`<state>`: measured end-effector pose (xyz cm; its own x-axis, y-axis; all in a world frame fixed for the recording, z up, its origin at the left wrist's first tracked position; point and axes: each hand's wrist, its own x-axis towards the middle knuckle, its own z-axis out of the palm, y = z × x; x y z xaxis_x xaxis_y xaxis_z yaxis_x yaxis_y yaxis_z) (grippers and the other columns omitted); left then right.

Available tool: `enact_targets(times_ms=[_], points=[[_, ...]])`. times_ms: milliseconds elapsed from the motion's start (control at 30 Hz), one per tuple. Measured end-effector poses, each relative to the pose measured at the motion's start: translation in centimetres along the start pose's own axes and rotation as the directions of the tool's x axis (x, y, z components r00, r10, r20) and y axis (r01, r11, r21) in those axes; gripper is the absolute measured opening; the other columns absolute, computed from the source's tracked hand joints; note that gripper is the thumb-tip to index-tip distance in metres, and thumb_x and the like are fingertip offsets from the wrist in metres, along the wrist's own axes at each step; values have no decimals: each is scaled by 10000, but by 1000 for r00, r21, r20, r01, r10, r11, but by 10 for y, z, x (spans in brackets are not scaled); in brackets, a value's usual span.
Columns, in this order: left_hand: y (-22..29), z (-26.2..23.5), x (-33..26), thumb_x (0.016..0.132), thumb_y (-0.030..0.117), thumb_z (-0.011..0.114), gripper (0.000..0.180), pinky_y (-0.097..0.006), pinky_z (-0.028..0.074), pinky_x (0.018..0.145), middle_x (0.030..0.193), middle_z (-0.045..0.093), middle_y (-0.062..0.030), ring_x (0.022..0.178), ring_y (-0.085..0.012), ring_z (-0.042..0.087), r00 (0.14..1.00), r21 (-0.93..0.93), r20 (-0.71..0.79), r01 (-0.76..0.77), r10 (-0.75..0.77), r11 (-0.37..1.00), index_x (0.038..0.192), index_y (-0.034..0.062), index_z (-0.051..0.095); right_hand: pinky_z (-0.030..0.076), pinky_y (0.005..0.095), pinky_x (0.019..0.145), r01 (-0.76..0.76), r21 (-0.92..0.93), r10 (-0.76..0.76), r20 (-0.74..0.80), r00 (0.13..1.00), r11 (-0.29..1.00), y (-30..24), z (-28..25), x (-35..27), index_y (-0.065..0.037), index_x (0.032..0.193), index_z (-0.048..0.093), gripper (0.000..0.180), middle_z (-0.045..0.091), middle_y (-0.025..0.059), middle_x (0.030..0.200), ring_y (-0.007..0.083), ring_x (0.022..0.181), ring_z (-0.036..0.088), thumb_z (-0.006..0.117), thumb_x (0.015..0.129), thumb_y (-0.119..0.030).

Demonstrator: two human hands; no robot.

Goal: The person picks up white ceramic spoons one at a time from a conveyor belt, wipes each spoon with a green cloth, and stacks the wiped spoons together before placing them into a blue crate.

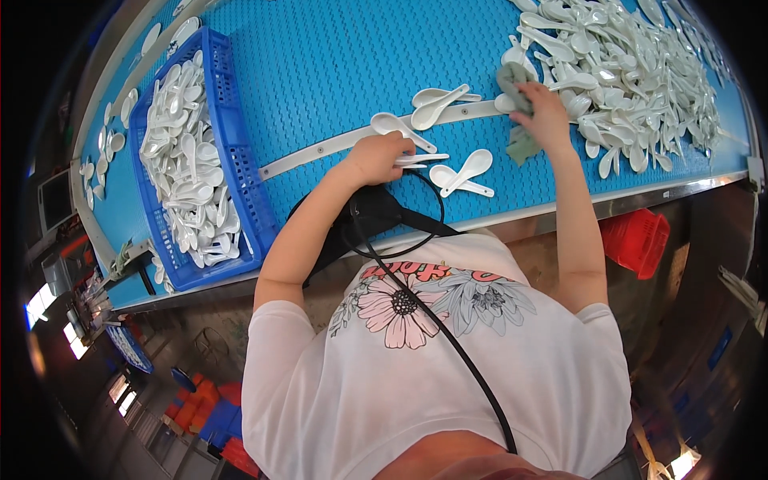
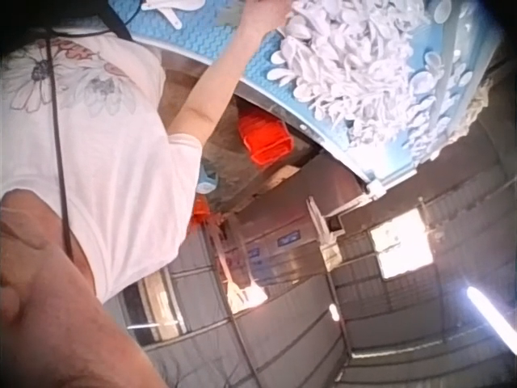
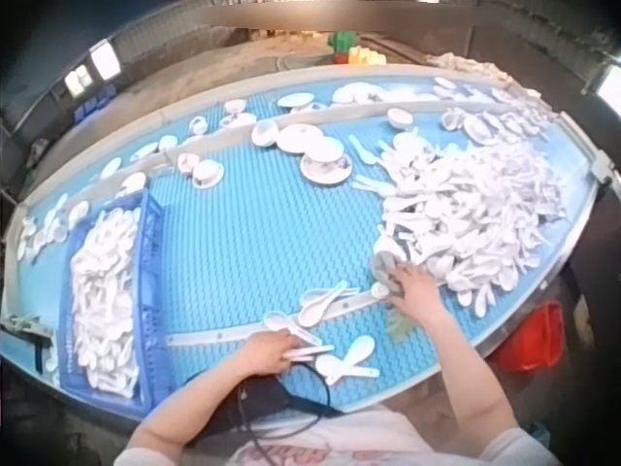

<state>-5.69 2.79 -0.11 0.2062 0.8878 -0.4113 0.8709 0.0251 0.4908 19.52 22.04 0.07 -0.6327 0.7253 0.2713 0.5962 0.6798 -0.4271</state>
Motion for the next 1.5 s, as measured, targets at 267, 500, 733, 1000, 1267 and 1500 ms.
enact_targets(times_ms=[267, 500, 733, 1000, 1267, 1500], points=[[-17, -27, -36, 683, 202, 637, 404, -314, 448, 742, 950, 585, -108, 833, -214, 571, 931, -507, -278, 67, -236, 859, 1050, 57, 545, 471, 362, 694, -139, -156, 188, 369, 910, 978, -33, 26, -13, -140, 1063, 558, 461, 592, 86, 931, 288, 819, 580, 705, 629, -192], [-118, -63, -150, 729, 200, 681, 581, -257, 469, 651, 934, 594, -97, 785, -145, 583, 436, -797, -516, 70, -737, 599, 1196, -23, 417, 465, 283, 741, -536, 447, 365, 414, 834, 716, -68, 24, -39, 1, 1079, 559, 533, 615, 145, 947, 205, 849, 595, 719, 676, -310], [-216, -119, -229, 635, 393, 724, 750, -365, 435, 831, 1098, 537, -199, 963, -312, 547, 126, -235, -830, 805, -543, 545, 1189, -23, 437, 465, 286, 710, -383, 767, 564, 34, 825, 514, -23, -23, -16, -35, 989, 603, 360, 625, 73, 876, 173, 793, 585, 710, 704, -227], [-56, -80, -12, 703, 386, 669, 535, -372, 364, 918, 1157, 488, -130, 1069, -300, 469, 720, -138, -618, 295, -315, 945, 1134, 105, 521, 453, 362, 654, -9, -394, -29, -89, 996, 919, -1, 52, -16, -139, 1014, 597, 377, 548, 73, 977, 256, 825, 555, 690, 675, -276], [-9, -16, 78, 761, 334, 590, 394, -359, 422, 830, 1102, 539, -101, 995, -268, 511, 915, -73, -355, 179, -193, 981, 1089, 119, 555, 452, 370, 601, -184, -239, 200, 42, 979, 953, -28, 52, -50, -152, 960, 617, 292, 530, 52, 825, 244, 763, 560, 659, 674, -199], [-42, -9, 66, 819, 264, 540, 300, -281, 441, 633, 860, 607, -52, 733, -162, 569, 900, -555, -171, 247, -400, 794, 1015, 38, 558, 467, 328, 609, -299, -13, 294, 217, 931, 954, -43, 19, -61, -88, 860, 601, 319, 586, 85, 895, 274, 752, 582, 707, 670, -321]])
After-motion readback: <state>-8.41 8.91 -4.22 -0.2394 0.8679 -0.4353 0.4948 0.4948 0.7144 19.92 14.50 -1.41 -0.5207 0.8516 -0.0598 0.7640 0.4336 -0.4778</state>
